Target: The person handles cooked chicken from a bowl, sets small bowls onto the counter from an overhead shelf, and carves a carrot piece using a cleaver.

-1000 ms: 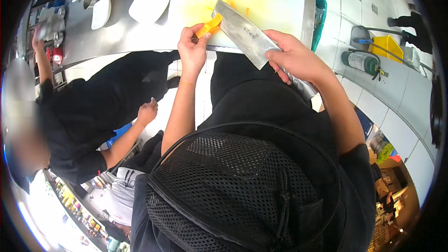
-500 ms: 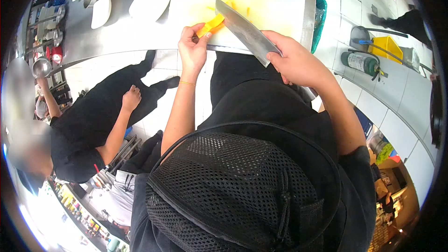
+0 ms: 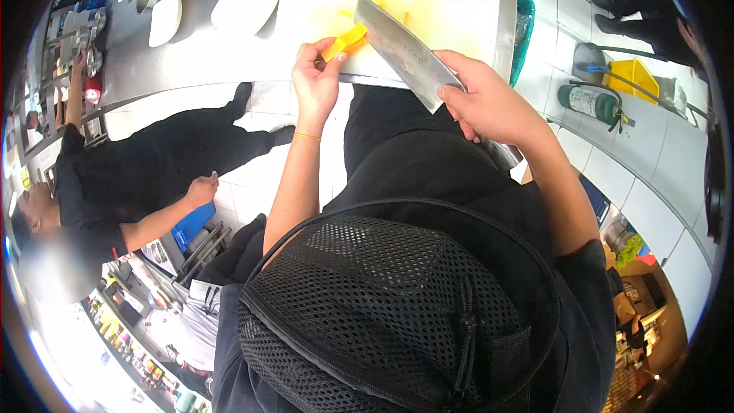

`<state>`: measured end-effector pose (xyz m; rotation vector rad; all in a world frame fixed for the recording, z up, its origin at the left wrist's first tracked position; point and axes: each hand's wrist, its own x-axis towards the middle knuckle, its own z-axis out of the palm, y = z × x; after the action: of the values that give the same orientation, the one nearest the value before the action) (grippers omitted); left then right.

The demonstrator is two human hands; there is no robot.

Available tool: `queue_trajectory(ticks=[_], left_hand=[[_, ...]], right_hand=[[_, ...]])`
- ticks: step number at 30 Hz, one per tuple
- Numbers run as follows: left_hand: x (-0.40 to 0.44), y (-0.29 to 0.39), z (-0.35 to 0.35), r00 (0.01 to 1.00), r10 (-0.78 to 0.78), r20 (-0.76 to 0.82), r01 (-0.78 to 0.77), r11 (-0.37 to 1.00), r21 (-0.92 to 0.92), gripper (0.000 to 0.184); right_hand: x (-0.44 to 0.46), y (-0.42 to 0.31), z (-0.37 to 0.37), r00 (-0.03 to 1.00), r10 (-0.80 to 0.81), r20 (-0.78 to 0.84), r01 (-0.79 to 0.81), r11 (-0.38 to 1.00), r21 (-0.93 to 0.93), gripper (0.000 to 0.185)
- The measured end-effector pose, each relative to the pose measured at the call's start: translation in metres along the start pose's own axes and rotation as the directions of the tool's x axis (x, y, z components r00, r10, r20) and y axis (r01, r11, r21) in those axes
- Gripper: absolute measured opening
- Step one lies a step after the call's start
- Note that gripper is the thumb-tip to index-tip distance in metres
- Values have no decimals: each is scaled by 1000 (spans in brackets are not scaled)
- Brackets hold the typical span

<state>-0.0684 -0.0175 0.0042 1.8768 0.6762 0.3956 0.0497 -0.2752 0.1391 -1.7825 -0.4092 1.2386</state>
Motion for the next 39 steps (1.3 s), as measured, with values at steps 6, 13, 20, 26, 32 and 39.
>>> queue_trajectory(ticks=[6, 13, 20, 26, 32, 39], left_hand=[[0, 2, -2, 1000, -13, 9, 12, 1000, 19, 27], [1, -3, 0, 1000, 19, 9, -19, 999, -31, 28], [1, -5, 0, 1000, 19, 20, -19, 1000, -4, 27], [0, -1, -1, 1000, 10, 3, -10, 1000, 17, 27], [0, 0, -1, 1000, -30, -1, 30, 999, 11, 27], [0, 5, -2, 1000, -27, 14, 26, 999, 26, 27]], right_hand=[[9, 10, -5, 998, -3, 61, -9, 982, 191, 29], [21, 15, -10, 988, -11, 155, -29, 967, 251, 48], [12, 12, -6, 958, -212, -192, 150, 944, -295, 48], [2, -7, -7, 999, -21, -49, 20, 999, -35, 52], [4, 1, -7, 999, 33, 40, -38, 991, 125, 53], [13, 5, -8, 993, 15, 120, -38, 981, 190, 53]])
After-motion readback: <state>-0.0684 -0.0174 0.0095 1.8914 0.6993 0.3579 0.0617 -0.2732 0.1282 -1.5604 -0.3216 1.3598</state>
